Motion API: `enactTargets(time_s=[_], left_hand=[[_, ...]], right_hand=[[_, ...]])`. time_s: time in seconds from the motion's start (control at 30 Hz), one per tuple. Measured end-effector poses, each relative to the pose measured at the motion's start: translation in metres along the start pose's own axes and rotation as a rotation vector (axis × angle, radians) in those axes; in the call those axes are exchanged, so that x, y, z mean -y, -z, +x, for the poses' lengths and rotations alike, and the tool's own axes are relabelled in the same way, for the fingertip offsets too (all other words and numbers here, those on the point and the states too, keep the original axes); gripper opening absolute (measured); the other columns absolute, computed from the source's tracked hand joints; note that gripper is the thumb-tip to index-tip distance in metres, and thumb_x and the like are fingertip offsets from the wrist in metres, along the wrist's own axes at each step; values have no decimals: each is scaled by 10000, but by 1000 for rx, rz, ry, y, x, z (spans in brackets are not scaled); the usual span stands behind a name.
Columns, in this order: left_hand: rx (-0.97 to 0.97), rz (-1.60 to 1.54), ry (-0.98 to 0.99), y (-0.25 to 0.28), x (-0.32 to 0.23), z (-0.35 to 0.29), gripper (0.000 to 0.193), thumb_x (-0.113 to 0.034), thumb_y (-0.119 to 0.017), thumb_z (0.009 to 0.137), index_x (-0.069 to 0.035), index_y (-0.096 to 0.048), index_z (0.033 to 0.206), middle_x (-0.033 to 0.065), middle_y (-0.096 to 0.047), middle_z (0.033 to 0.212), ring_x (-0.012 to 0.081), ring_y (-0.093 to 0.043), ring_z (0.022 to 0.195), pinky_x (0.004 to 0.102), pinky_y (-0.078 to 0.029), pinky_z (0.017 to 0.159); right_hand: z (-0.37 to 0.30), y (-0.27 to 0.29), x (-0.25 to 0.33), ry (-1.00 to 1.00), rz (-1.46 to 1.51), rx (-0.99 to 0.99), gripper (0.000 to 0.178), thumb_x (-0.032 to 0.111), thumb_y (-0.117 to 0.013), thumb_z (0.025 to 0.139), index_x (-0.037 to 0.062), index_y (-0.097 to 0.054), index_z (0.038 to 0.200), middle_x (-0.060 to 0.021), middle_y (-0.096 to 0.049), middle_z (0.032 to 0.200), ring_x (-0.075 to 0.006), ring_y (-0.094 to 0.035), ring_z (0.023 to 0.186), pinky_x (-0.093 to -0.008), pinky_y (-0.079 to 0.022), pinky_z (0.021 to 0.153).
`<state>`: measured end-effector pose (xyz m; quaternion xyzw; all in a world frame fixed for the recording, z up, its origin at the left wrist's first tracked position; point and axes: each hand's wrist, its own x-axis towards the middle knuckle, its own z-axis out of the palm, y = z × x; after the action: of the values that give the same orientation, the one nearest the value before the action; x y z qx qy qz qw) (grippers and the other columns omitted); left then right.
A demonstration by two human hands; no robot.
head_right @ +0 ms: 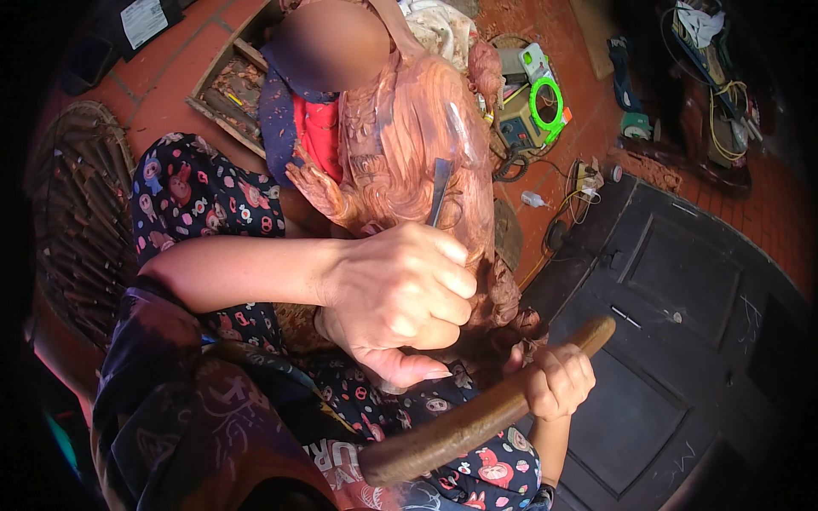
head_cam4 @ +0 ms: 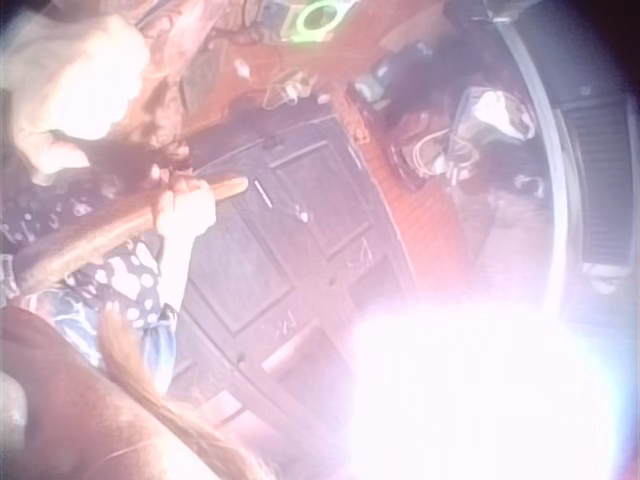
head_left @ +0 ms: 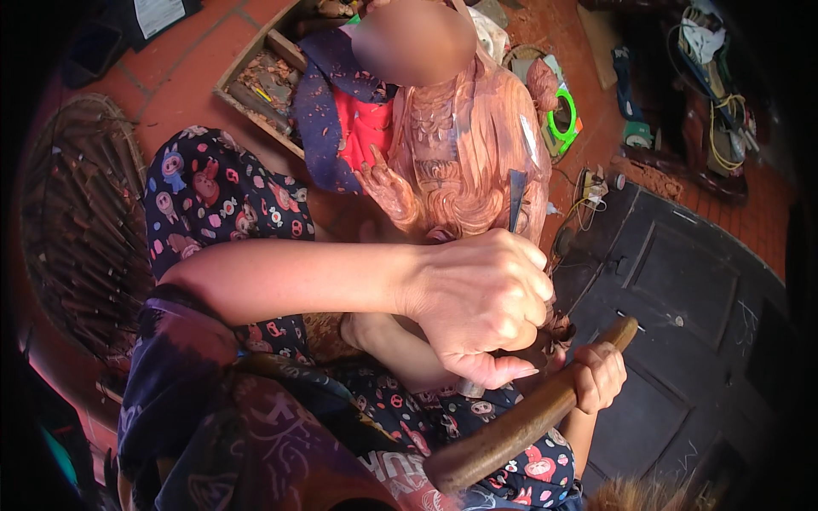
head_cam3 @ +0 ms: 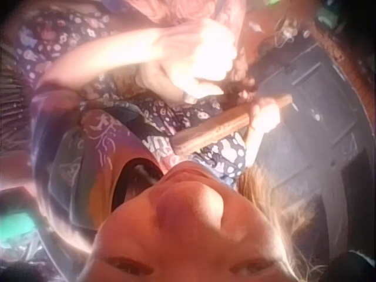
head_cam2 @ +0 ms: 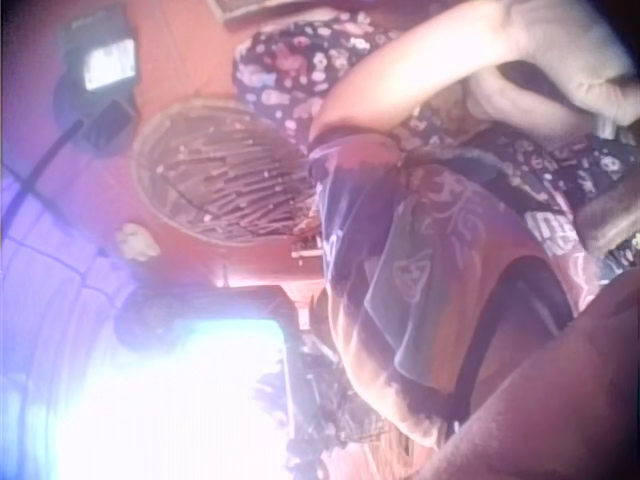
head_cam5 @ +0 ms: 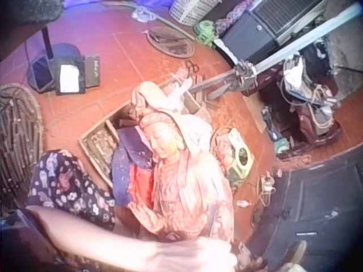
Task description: The person carves a wooden sculpture of a seated figure using a rotary tool and a chisel with a mallet. They alternate between power carving and manual chiseling to refine details on the figure's torso and base.
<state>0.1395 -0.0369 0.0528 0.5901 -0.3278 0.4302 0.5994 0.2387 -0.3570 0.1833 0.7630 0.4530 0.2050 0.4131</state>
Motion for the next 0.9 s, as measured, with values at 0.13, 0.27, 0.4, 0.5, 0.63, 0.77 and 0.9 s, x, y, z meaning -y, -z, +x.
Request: enactTargets(time_s=[0.13, 0.27, 0.4, 0.5, 0.63, 0.77, 0.9], left_hand=[[1, 25, -4, 4, 1, 1, 372, -341, -671, 733, -126, -438, 537, 16, -438, 597, 211, -493, 583, 364, -360, 538], [2, 25, -2, 1, 2, 0, 380, -348, -661, 745, -127, -432, 536, 18, -434, 598, 210, -491, 580, 363, -358, 534], [-22, 46, 11, 0, 3, 4, 384, -330, -683, 697, -114, -455, 476, 17, -466, 544, 217, -519, 550, 364, -389, 523], [-35, 53, 22, 2, 2, 5, 384, -318, -696, 671, -108, -467, 445, 16, -478, 517, 221, -530, 537, 363, -405, 518], [-11, 130, 53, 10, 2, 6, 378, -318, -696, 674, -106, -471, 455, 17, -466, 520, 223, -526, 539, 368, -400, 513], [-69, 162, 36, 5, 3, 5, 368, -322, -691, 687, -109, -476, 478, 19, -467, 533, 215, -527, 549, 374, -390, 509], [-127, 246, 25, 5, -6, 3, 380, -341, -621, 776, -131, -423, 528, 11, -413, 573, 193, -474, 552, 341, -355, 497]], right_hand=[[-5, -2, -7, -115, 498, -128, 413, 326, -509, 984, 102, -521, 636, -25, -501, 593, -171, -487, 509, -306, -408, 475], [-11, -17, -28, -56, 103, 627, 426, 303, -514, 974, 117, -489, 591, -39, -483, 564, -174, -477, 482, -308, -407, 452], [12, -18, -21, 136, 486, -159, 351, 228, -581, 924, 127, -492, 600, -45, -513, 586, -155, -493, 494, -307, -406, 442], [-19, -28, -41, 122, 285, 359, 267, 182, -647, 873, 125, -530, 639, -42, -547, 623, -167, -521, 517, -313, -432, 462], [15, -5, -26, 194, 376, -117, 166, 185, -701, 818, 136, -583, 712, -35, -575, 680, -199, -551, 553, -314, -459, 501], [52, 32, -10, 328, 646, -114, 155, 227, -732, 790, 149, -607, 742, -40, -580, 699, -205, -565, 585, -309, -463, 523], [36, 17, -20, 216, 516, -106, 195, 260, -701, 826, 161, -567, 724, -19, -539, 676, -187, -528, 565, -301, -439, 508]])
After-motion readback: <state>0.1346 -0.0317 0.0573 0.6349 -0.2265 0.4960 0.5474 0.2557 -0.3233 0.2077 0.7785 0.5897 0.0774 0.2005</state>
